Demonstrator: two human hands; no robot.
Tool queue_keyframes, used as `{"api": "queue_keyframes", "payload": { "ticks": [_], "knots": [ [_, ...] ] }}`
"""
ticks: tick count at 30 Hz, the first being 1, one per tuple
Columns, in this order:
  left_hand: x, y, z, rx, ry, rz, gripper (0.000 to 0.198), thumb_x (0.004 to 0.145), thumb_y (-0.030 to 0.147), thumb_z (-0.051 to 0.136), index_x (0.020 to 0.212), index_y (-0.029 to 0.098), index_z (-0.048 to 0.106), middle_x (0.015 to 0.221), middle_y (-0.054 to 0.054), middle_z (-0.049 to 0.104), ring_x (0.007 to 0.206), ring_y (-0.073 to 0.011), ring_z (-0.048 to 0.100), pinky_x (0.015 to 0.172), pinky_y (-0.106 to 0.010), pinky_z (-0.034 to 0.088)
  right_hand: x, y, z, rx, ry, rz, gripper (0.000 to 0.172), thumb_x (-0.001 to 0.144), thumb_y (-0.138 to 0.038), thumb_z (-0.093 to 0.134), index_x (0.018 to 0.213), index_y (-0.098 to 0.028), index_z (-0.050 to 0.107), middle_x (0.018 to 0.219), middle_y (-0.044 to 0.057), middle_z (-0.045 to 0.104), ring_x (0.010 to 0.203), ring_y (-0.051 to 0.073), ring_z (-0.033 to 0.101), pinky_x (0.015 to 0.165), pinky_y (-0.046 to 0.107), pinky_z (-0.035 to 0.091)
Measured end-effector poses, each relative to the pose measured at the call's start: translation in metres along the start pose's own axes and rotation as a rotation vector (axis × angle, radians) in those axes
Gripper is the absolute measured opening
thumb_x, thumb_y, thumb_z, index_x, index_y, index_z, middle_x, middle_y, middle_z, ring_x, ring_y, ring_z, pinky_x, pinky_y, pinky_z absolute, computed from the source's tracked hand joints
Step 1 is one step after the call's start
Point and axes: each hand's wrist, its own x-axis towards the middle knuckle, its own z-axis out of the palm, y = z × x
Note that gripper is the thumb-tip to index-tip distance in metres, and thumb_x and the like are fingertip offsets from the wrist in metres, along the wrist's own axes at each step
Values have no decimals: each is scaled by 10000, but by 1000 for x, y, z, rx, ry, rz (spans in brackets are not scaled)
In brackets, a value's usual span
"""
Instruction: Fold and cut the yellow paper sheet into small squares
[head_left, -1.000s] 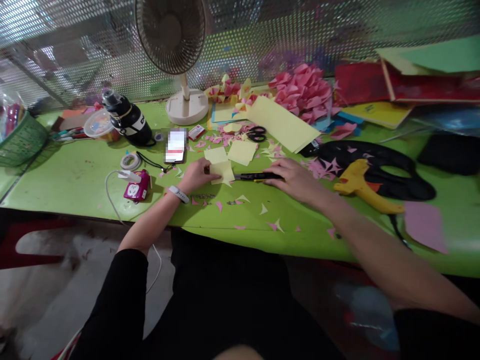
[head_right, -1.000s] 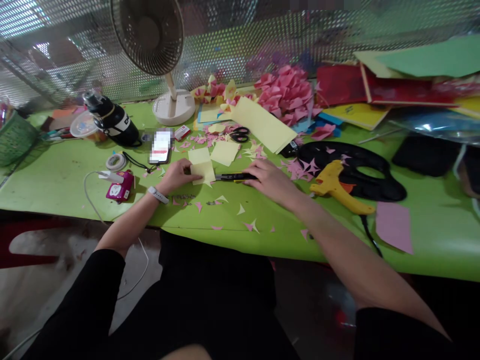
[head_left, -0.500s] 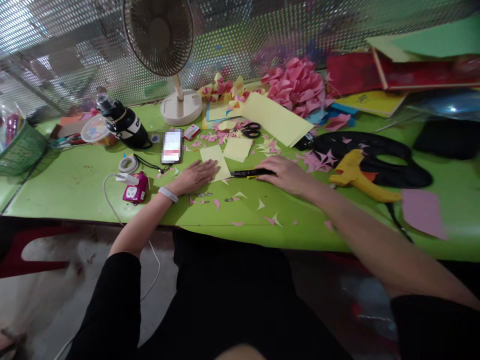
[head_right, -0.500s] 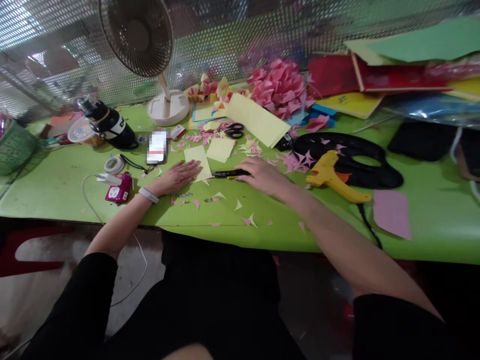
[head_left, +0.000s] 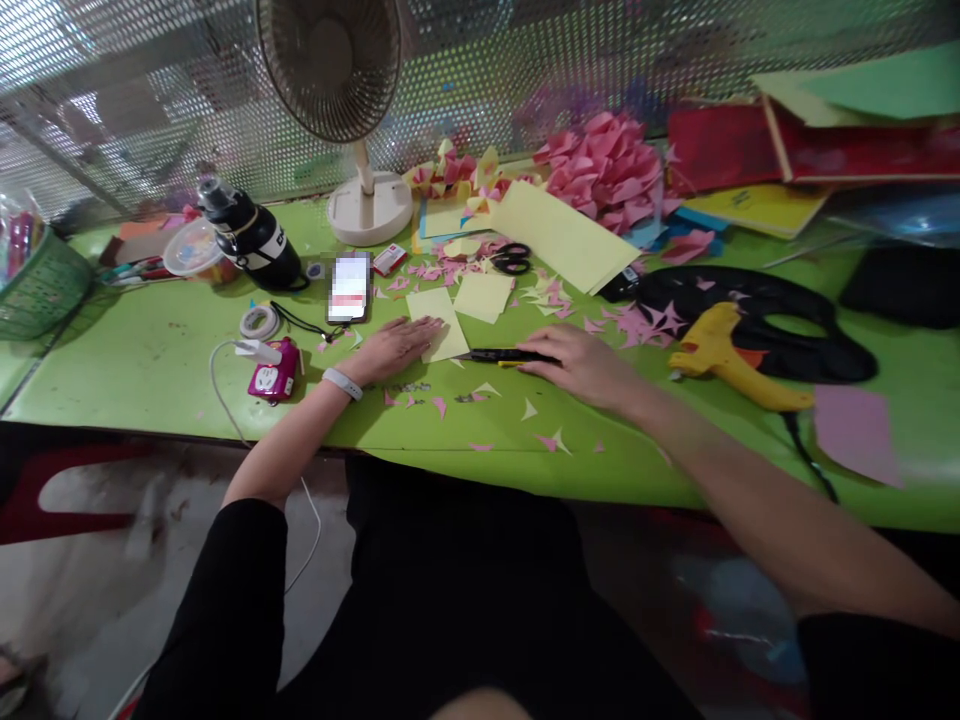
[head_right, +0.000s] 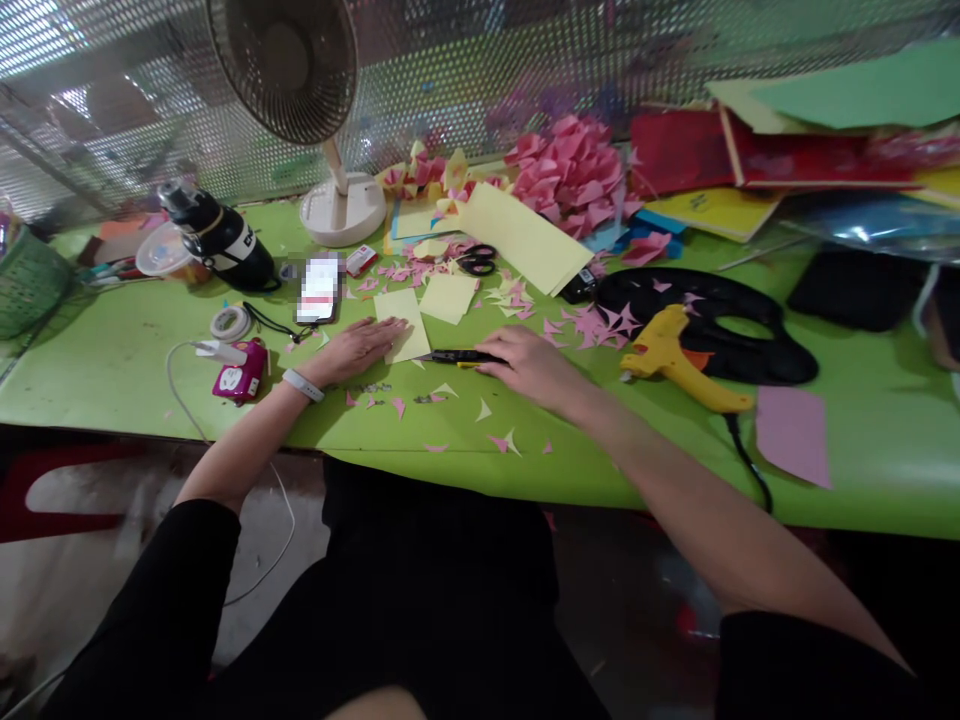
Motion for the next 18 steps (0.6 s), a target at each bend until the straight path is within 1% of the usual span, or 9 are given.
{"api": "queue_keyframes", "payload": {
  "ticks": [4, 7, 10, 12, 14, 18],
  "knots": [
    [1, 0, 1, -14, -8, -8, 573, 1142, 290, 258, 1703, 183, 302, 1747, -69, 347, 1636, -207, 315, 1368, -456, 209, -2, -6, 1, -22, 22, -20, 263, 1048, -383, 614, 1179, -293, 824, 1130, 106, 764, 1040, 309, 695, 922, 568, 601],
    [2, 0, 2, -21, 6, -33, 584, 1143, 280, 249, 1721, 195, 239, 1763, -63, 304, 1612, -207, 368, 1366, -451, 220, 0, -12, 2, -42, 24, -44, 251, 1045, -350, 618, 1176, -284, 823, 1119, 109, 766, 1035, 305, 699, 927, 562, 600],
    [3, 0, 3, 2, 1, -39, 596, 1137, 247, 253, 1731, 229, 205, 1768, -50, 293, 1590, -201, 409, 1364, -450, 236, 2, -17, 4, -41, 17, -63, 263, 1051, -350, 604, 1187, -277, 817, 1105, 112, 766, 997, 293, 704, 884, 543, 614],
    [3, -1, 4, 7, 0, -29, 600, 1133, 233, 256, 1731, 237, 206, 1767, -46, 300, 1593, -198, 404, 1363, -450, 239, 3, -20, 5, -39, 23, -71, 278, 1056, -363, 591, 1193, -269, 814, 1113, 118, 766, 990, 292, 704, 873, 542, 616],
    [4, -2, 5, -1, 9, -25, 595, 1132, 230, 253, 1725, 224, 224, 1762, -51, 313, 1590, -200, 409, 1362, -456, 243, 6, -23, 7, -44, 29, -73, 286, 1062, -372, 578, 1189, -271, 814, 1114, 118, 765, 1006, 298, 700, 893, 555, 609],
    [4, -3, 7, -14, 24, -37, 588, 1129, 235, 257, 1715, 189, 252, 1756, -65, 324, 1575, -203, 435, 1364, -450, 244, 13, -31, 12, -32, -5, -61, 292, 1063, -358, 562, 1184, -267, 812, 1109, 121, 759, 1022, 306, 692, 913, 570, 599]
  ]
}}
